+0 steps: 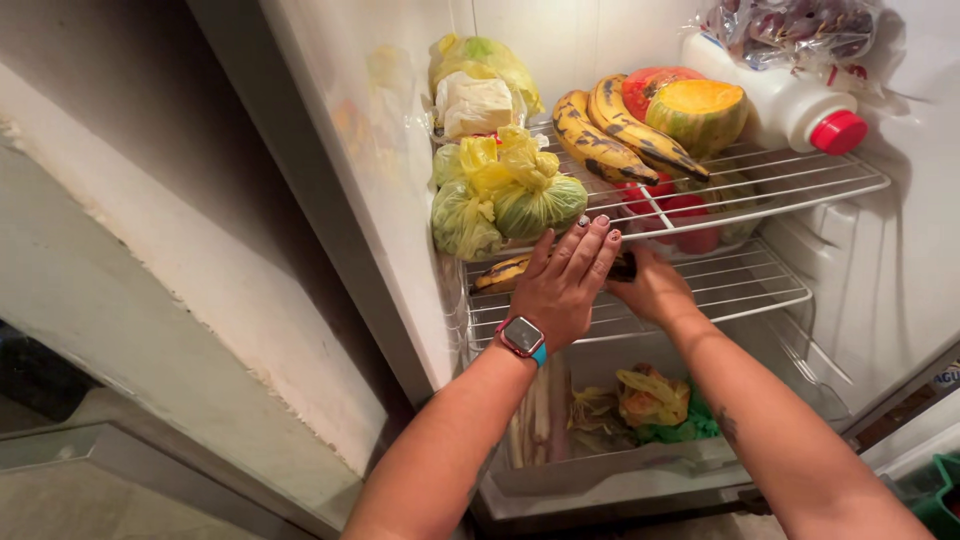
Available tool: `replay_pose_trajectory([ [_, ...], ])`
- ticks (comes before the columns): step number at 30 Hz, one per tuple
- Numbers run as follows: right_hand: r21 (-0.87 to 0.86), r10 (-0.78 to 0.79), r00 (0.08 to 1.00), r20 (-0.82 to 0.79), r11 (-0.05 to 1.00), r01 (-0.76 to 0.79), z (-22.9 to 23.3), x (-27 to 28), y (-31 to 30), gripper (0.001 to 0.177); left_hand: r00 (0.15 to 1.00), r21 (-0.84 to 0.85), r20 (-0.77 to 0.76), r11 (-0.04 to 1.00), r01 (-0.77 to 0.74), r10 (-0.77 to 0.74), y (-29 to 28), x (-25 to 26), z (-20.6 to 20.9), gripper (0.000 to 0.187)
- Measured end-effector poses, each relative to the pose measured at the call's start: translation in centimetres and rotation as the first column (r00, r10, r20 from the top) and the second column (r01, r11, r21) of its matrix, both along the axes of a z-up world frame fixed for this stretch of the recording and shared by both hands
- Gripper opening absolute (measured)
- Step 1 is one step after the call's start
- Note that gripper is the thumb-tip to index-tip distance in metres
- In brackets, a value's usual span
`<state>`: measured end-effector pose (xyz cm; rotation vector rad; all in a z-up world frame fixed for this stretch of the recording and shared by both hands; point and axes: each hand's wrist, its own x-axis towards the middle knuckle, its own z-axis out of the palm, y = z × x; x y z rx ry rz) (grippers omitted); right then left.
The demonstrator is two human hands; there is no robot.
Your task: The person cuts open a large plastic bag of smaller milk packets with a knife, removes the packets, and then places a banana, a package of meat, and other bagged food items into the refrigerator shelves and lower bin by hand.
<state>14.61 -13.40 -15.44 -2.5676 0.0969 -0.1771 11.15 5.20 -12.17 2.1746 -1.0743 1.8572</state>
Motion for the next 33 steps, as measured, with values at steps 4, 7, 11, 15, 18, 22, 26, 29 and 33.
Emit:
replay_pose_trajectory([
  [4, -0.031, -0.030, 0.999, -0.041, 0.999, 0.028, 1.0, 2.0, 0.2, 0.092, 1.000, 0.001, 0.011, 1.000, -0.006, 0.006, 0.1, -0.2, 0.2, 0.071],
  [7, -0.134, -0.005, 0.994, -0.109, 0.991, -0.010, -1.9, 4.5, -1.3, 0.088, 1.000, -0.011, 0.008, 1.000, 0.007, -0.007, -0.1, -0.2, 0.2, 0.072],
  [11, 0.554, -0.013, 0.992, -0.126, 0.829, 0.081, -2.9, 2.7, -1.2, 0.080, 1.000, -0.023, 0.005, 1.000, 0.019, -0.019, -0.1, -0.4, 0.3, 0.075],
  [15, 0.863, 0.001, 0.982, -0.190, 0.478, 0.167, -0.8, -2.1, 0.6, 0.074, 0.998, -0.019, -0.042, 0.999, 0.047, -0.048, 0.0, -0.6, 0.2, 0.082],
  [18, 0.957, -0.027, 0.984, -0.176, 0.231, 0.178, -3.9, -3.2, 1.0, 0.081, 0.995, -0.022, -0.065, 0.997, 0.071, -0.073, 0.1, -0.6, 0.3, 0.087],
  [22, 0.988, -0.065, 0.988, -0.141, 0.057, 0.144, -3.7, -8.2, 2.1, 0.045, 0.988, -0.020, -0.106, 0.993, 0.112, -0.114, 0.5, -0.6, 0.3, 0.095],
  [26, 0.997, -0.215, 0.973, -0.080, -0.004, 0.082, -2.8, -15.3, -1.2, 0.056, 0.969, 0.033, -0.210, 0.990, 0.140, -0.130, 1.3, -1.6, 1.1, 0.080],
  [29, 0.987, -0.304, 0.948, -0.092, 0.097, 0.127, 1.0, -21.9, -3.5, 0.058, 0.948, 0.069, -0.293, 0.987, 0.148, -0.122, 1.6, -2.0, 1.6, 0.081],
  [33, 0.938, -0.400, 0.881, 0.252, 0.324, -0.122, -2.2, -25.6, -11.2, 0.074, 0.945, 0.039, -0.288, 0.984, 0.171, -0.153, 1.4, -1.8, 1.4, 0.084],
])
